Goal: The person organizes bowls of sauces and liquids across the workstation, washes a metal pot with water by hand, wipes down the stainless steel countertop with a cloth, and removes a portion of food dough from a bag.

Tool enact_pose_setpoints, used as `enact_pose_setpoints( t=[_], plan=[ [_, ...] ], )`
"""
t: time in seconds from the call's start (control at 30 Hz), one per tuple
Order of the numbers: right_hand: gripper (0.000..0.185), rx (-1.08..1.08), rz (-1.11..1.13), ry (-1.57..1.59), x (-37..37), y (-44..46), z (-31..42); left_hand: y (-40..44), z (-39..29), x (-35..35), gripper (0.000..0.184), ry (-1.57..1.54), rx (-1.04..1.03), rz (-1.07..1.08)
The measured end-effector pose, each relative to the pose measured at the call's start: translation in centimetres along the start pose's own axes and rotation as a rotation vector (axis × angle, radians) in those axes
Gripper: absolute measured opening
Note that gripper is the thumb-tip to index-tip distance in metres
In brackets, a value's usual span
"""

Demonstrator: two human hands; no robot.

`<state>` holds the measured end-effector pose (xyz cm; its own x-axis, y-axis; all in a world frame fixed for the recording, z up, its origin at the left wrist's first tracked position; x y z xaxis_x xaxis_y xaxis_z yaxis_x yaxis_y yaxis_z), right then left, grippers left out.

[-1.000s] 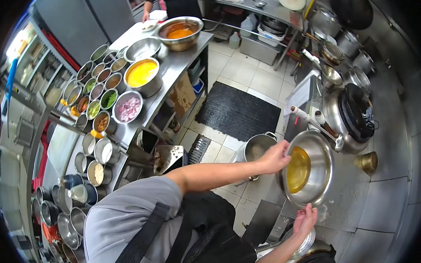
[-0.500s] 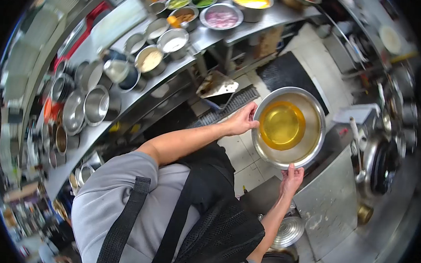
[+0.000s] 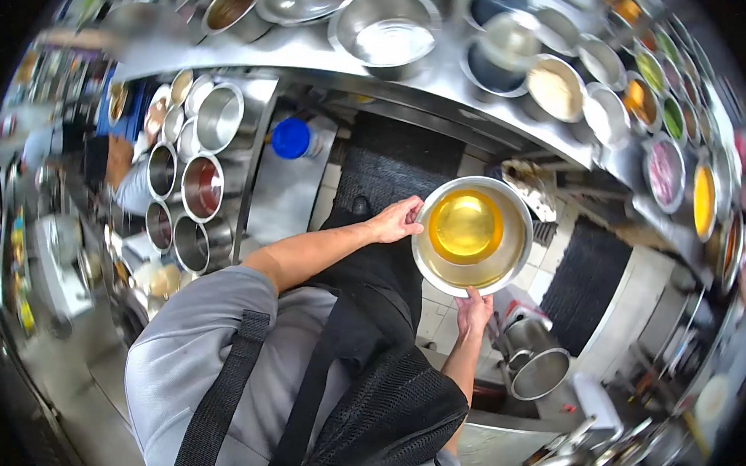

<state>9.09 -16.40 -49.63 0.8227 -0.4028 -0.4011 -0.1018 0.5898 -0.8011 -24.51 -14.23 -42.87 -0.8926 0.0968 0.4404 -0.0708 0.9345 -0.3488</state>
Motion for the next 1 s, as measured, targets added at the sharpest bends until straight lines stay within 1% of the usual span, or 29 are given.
enact_pose_setpoints(
  t=[0.13, 0.23, 0.3, 0.33, 0.4, 0.43, 0.47, 0.5, 0.53, 0.57, 0.6, 0.63, 0.7, 0.77, 0.83, 0.87, 0.9, 0.93, 1.0],
  plan=[
    [0.03, -0.072, 0.007, -0.178, -4.0, 5.5, -4.7, -4.5, 8.6, 4.3, 0.032, -0.033, 0.153, -0.212],
    [0.03, -0.073, 0.142, -0.312, -11.2, 6.5, -8.0, -9.0, 13.7, 6.7, 0.033, -0.062, 0.266, -0.342],
    [0.033, -0.089, 0.245, -0.373, -14.7, 8.1, -10.1, -12.1, 16.7, 7.6, 0.033, -0.069, 0.406, -0.378],
    [0.033, -0.096, 0.251, -0.466, -15.7, 9.0, -11.1, -13.6, 18.2, 7.8, 0.034, -0.054, 0.475, -0.382],
    [0.033, -0.1, 0.263, -0.647, -18.9, 10.4, -13.4, -16.1, 21.7, 7.6, 0.035, -0.09, 0.515, -0.424],
    [0.033, -0.081, 0.322, -0.703, -20.3, 11.4, -14.6, -17.4, 24.4, 6.6, 0.038, -0.131, 0.525, -0.473],
    [0.034, -0.064, 0.385, -0.759, -21.5, 12.8, -16.2, -18.8, 23.5, 8.1, 0.043, -0.257, 0.5, -0.546],
    [0.033, -0.012, 0.423, -0.879, -22.4, 14.6, -17.8, -21.1, 25.5, 8.0, 0.052, -0.204, 0.65, -0.56],
    [0.032, 0.005, 0.439, -0.994, -23.8, 15.5, -19.2, -23.5, 28.7, 7.0, 0.059, -0.217, 0.745, -0.616],
    [0.031, 0.019, 0.454, -1.106, -25.1, 16.1, -20.9, -25.9, 29.7, 7.3, 0.064, -0.264, 0.748, -0.769],
    [0.031, 0.031, 0.468, -1.215, -26.2, 16.8, -22.7, -28.6, 28.2, 8.9, 0.066, -0.285, 0.885, -0.819],
    [0.03, 0.083, 0.484, -1.358, -26.5, 18.7, -24.8, -31.7, 31.2, 7.3, 0.067, -0.24, 0.892, -0.916],
    [0.031, 0.059, 0.528, -1.537, -30.1, 17.5, -28.3, -37.6, 33.5, 4.5, 0.068, -0.273, 1.079, -0.894],
    [0.033, 0.057, 0.594, -1.673, -32.6, 16.5, -32.6, -43.1, 35.7, 0.8, 0.068, -0.262, 1.044, -1.091],
    [0.036, 0.008, 0.686, -1.642, -32.3, 17.6, -38.0, -46.3, 33.9, -0.8, 0.067, -0.399, 1.255, -1.092],
    [0.039, -0.012, 0.722, -1.625, -32.1, 18.0, -40.3, -48.0, 34.5, -2.6, 0.066, -0.367, 1.281, -1.096],
    [0.042, 0.045, 0.743, -1.719, -32.5, 17.9, -42.3, -49.8, 35.4, -4.5, 0.065, -0.335, 1.302, -1.097],
    [0.041, 0.056, 0.792, -1.771, -30.8, 19.9, -45.7, -50.5, 35.7, -5.7, 0.065, -0.382, 1.32, -1.086],
    [0.039, -0.046, 0.772, -1.816, -30.9, 19.8, -49.4, -51.5, 36.0, -6.9, 0.065, -0.48, 1.359, -1.065]
  ],
)
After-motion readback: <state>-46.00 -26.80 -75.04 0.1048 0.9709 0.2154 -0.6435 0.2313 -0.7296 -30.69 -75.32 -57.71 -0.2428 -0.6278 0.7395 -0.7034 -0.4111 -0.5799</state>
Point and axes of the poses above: each hand's wrist, its own y-axis towards the middle knuckle, its own x-axis out of the back of the hand, z = x × y, the point moved 9 cm from there along y, towards the middle knuckle, and after that the axes turned 14 degrees about y, right-handed, at the moved point
